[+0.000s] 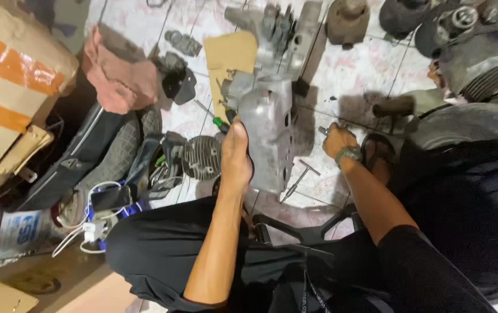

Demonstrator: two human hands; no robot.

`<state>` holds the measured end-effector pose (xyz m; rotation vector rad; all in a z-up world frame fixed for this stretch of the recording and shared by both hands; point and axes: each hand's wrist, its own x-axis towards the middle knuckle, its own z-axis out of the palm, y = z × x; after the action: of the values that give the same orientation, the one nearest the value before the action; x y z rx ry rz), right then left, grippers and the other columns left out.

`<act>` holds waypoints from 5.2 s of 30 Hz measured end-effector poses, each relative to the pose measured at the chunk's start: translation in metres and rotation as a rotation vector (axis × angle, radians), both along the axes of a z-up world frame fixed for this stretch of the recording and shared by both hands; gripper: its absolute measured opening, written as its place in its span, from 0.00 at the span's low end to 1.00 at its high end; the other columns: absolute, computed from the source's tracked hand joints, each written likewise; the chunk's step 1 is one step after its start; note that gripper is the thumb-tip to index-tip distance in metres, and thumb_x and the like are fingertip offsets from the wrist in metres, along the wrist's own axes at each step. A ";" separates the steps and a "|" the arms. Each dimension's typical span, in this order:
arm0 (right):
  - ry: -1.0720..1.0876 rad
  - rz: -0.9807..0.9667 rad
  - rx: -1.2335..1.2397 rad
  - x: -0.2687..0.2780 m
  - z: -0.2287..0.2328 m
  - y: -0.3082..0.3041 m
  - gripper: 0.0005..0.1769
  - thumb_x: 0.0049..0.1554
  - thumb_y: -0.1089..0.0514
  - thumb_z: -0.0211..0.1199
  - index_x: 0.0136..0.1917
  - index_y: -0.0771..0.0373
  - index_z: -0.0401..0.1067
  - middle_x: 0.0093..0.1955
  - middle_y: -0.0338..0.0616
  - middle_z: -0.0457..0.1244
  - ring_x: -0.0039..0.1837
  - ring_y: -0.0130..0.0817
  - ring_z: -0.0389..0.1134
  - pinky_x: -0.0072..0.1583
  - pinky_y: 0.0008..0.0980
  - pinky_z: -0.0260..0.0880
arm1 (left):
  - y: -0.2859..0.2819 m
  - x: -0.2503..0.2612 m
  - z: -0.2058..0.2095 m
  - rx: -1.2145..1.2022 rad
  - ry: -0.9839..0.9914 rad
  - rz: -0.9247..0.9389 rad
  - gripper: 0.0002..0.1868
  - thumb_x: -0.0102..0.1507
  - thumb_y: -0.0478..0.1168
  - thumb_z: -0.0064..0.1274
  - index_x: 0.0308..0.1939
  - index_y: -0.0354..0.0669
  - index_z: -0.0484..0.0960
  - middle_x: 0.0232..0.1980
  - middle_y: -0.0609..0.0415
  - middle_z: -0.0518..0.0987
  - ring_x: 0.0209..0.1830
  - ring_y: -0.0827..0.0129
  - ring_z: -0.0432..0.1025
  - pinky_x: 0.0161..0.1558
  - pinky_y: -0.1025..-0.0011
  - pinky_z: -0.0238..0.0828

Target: The person holds a metal engine part and uses a small metal file to scrape and clean its surfaces. They rotate the part to access different areas, including edges and holes, and continue filing throughout the clip.

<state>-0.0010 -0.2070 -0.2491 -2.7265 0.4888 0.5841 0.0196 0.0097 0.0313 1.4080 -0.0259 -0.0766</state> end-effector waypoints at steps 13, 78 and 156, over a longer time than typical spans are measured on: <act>0.135 0.027 0.028 -0.022 -0.031 -0.009 0.18 0.54 0.55 0.47 0.54 0.68 0.64 0.48 0.63 0.63 0.52 0.60 0.68 0.52 0.51 0.68 | 0.002 0.001 -0.044 -0.515 0.471 0.101 0.25 0.62 0.59 0.48 0.51 0.45 0.78 0.51 0.50 0.78 0.48 0.66 0.74 0.56 0.62 0.69; -0.397 0.028 0.103 0.007 0.201 -0.041 0.08 0.52 0.47 0.66 0.37 0.50 0.73 0.35 0.36 0.62 0.41 0.39 0.66 0.46 0.40 0.67 | -0.014 -0.004 -0.040 -0.649 0.091 -0.104 0.28 0.63 0.59 0.50 0.59 0.48 0.67 0.57 0.46 0.73 0.57 0.62 0.69 0.59 0.56 0.65; -0.016 0.172 1.209 0.041 0.270 -0.003 0.10 0.53 0.61 0.63 0.48 0.65 0.70 0.42 0.40 0.64 0.47 0.22 0.64 0.53 0.26 0.67 | 0.029 -0.006 -0.006 -0.796 0.193 0.098 0.27 0.63 0.62 0.46 0.60 0.52 0.73 0.61 0.48 0.72 0.61 0.56 0.67 0.65 0.50 0.57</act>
<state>0.0402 -0.2099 0.0207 -1.6054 -0.1221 0.6113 0.0132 0.0382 0.0256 0.6010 0.1581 -0.1054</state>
